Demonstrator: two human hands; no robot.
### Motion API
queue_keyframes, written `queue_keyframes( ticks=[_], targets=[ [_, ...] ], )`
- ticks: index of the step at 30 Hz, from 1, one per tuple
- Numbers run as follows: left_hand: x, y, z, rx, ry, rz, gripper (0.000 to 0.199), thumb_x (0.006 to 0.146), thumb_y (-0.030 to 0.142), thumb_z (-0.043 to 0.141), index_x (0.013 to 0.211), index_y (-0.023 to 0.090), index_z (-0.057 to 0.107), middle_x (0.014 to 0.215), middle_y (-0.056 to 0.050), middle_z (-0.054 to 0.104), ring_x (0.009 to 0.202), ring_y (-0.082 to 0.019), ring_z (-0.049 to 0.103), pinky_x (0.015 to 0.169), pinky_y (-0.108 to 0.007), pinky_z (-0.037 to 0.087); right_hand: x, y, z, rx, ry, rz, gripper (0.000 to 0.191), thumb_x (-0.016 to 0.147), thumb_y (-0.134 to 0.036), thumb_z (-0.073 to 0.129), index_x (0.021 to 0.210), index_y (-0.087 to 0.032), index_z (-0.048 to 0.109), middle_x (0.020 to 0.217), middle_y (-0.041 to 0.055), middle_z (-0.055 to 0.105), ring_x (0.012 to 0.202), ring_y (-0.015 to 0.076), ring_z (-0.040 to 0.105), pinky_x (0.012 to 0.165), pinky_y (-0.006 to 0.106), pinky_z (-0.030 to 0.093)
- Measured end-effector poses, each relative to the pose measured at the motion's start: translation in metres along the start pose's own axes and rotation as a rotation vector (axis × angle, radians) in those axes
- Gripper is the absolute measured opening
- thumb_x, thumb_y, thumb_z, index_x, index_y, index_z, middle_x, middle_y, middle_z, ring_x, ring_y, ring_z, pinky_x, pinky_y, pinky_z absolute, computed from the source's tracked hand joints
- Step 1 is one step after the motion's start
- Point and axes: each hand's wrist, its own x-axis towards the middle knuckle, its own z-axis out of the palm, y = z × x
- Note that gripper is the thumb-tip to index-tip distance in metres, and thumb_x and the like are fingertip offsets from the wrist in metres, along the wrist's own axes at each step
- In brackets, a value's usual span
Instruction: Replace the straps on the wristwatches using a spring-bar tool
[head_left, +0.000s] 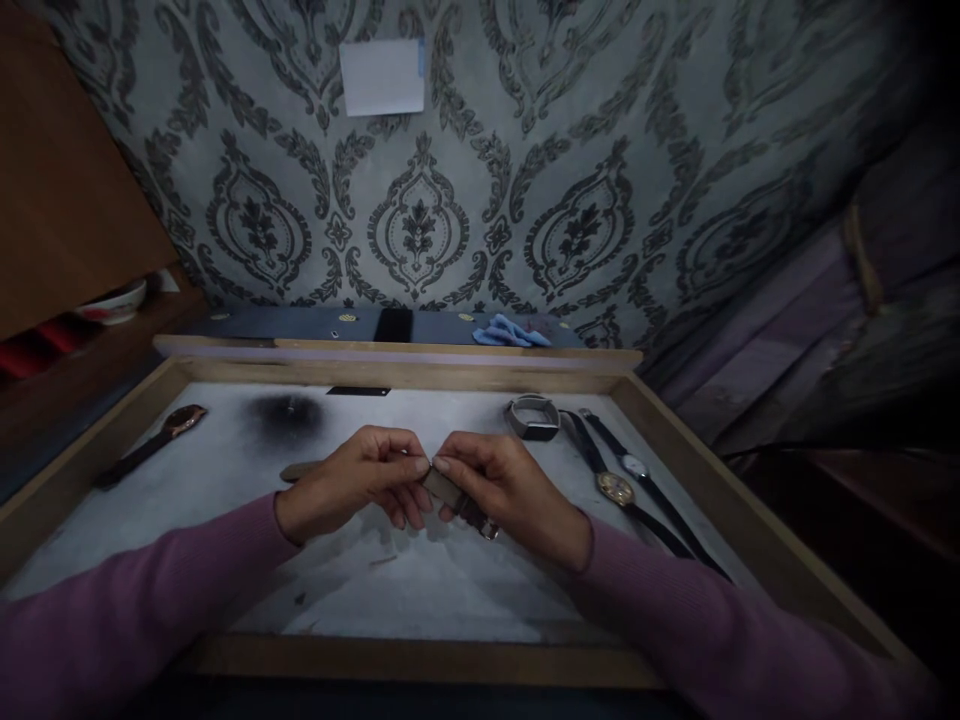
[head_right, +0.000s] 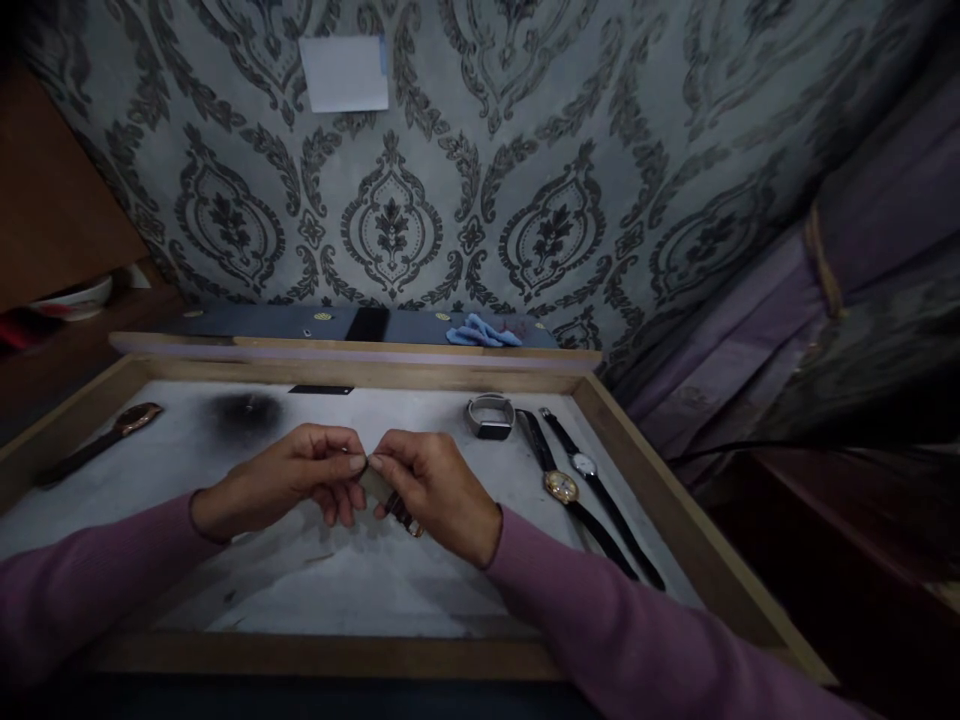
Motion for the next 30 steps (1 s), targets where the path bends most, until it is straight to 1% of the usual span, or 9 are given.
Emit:
queue_keyframes(
  ticks=[8, 12, 16, 18, 22, 24, 26, 28, 30],
  targets=[
    [0.002, -0.001, 0.001, -0.003, 0.014, -0.018, 0.03, 0.076, 0.043, 0.069, 0.074, 0.015, 0.058, 0.06, -0.003, 0.068, 0.049, -0.013, 0.065, 0.045, -0.019, 0.047, 0.001, 0.0, 0.002, 0.084, -0.011, 0.088, 0.035, 0.081, -0.05, 0.062, 0.073, -0.017, 0.053, 0.057, -0.002, 0.059, 0.048, 0.0136, 0.064, 0.039, 0.019, 0.044],
    [0.003, -0.001, 0.001, 0.028, 0.027, 0.003, 0.027, 0.078, 0.04, 0.066, 0.074, 0.015, 0.058, 0.058, -0.002, 0.067, 0.049, -0.013, 0.064, 0.046, -0.019, 0.047, 0.003, 0.0, 0.002, 0.194, -0.03, 0.167, 0.036, 0.077, -0.05, 0.067, 0.08, -0.019, 0.051, 0.054, -0.0045, 0.06, 0.044, 0.0132, 0.063, 0.035, 0.017, 0.042],
    [0.003, 0.001, 0.0, 0.088, 0.036, 0.063, 0.025, 0.078, 0.038, 0.065, 0.073, 0.015, 0.058, 0.058, -0.002, 0.066, 0.048, -0.012, 0.063, 0.046, -0.019, 0.047, 0.003, -0.005, 0.002, 0.249, -0.074, 0.23, 0.037, 0.08, -0.052, 0.064, 0.078, -0.016, 0.053, 0.064, -0.001, 0.065, 0.046, 0.0106, 0.063, 0.035, 0.015, 0.038],
    [0.002, 0.004, -0.001, 0.112, 0.059, 0.099, 0.025, 0.079, 0.038, 0.063, 0.073, 0.015, 0.058, 0.059, -0.002, 0.066, 0.049, -0.012, 0.063, 0.046, -0.019, 0.047, 0.003, -0.009, 0.003, 0.268, -0.077, 0.258, 0.034, 0.085, -0.048, 0.059, 0.076, -0.015, 0.054, 0.069, 0.0011, 0.066, 0.049, 0.0097, 0.064, 0.038, 0.014, 0.04],
    [0.001, 0.009, -0.005, 0.152, 0.092, 0.144, 0.025, 0.081, 0.038, 0.061, 0.071, 0.015, 0.057, 0.057, -0.002, 0.065, 0.05, -0.011, 0.063, 0.046, -0.019, 0.047, 0.005, -0.015, 0.01, 0.29, -0.029, 0.302, 0.025, 0.092, -0.033, 0.051, 0.075, -0.015, 0.055, 0.068, 0.0012, 0.065, 0.054, 0.0101, 0.065, 0.045, 0.017, 0.046],
    [0.001, 0.009, -0.006, 0.174, 0.092, 0.151, 0.025, 0.082, 0.038, 0.06, 0.072, 0.014, 0.057, 0.057, -0.001, 0.065, 0.05, -0.011, 0.062, 0.046, -0.019, 0.047, 0.005, -0.015, 0.015, 0.288, -0.007, 0.292, 0.024, 0.093, -0.03, 0.048, 0.075, -0.015, 0.054, 0.068, 0.0004, 0.064, 0.05, 0.009, 0.061, 0.041, 0.016, 0.043],
    [0.002, 0.008, -0.006, 0.192, 0.093, 0.153, 0.026, 0.083, 0.038, 0.059, 0.073, 0.014, 0.058, 0.057, -0.001, 0.064, 0.049, -0.011, 0.061, 0.046, -0.019, 0.047, 0.006, -0.012, 0.018, 0.255, 0.014, 0.242, 0.024, 0.093, -0.029, 0.045, 0.074, -0.016, 0.052, 0.063, -0.0012, 0.06, 0.042, 0.0063, 0.052, 0.037, 0.015, 0.035],
    [0.002, 0.007, -0.005, 0.201, 0.094, 0.155, 0.027, 0.084, 0.039, 0.059, 0.073, 0.014, 0.057, 0.058, -0.001, 0.064, 0.048, -0.011, 0.061, 0.045, -0.019, 0.046, 0.005, -0.009, 0.019, 0.184, 0.042, 0.169, 0.026, 0.093, -0.028, 0.044, 0.072, -0.016, 0.052, 0.058, -0.0031, 0.055, 0.039, 0.0045, 0.043, 0.037, 0.015, 0.029],
    [0.001, 0.006, -0.004, 0.196, 0.092, 0.161, 0.028, 0.084, 0.04, 0.059, 0.073, 0.014, 0.057, 0.059, -0.001, 0.064, 0.048, -0.011, 0.061, 0.044, -0.019, 0.046, 0.004, -0.007, 0.018, 0.101, 0.069, 0.102, 0.027, 0.092, -0.029, 0.045, 0.071, -0.016, 0.053, 0.056, -0.0038, 0.051, 0.041, 0.0051, 0.038, 0.04, 0.017, 0.029]
  ],
)
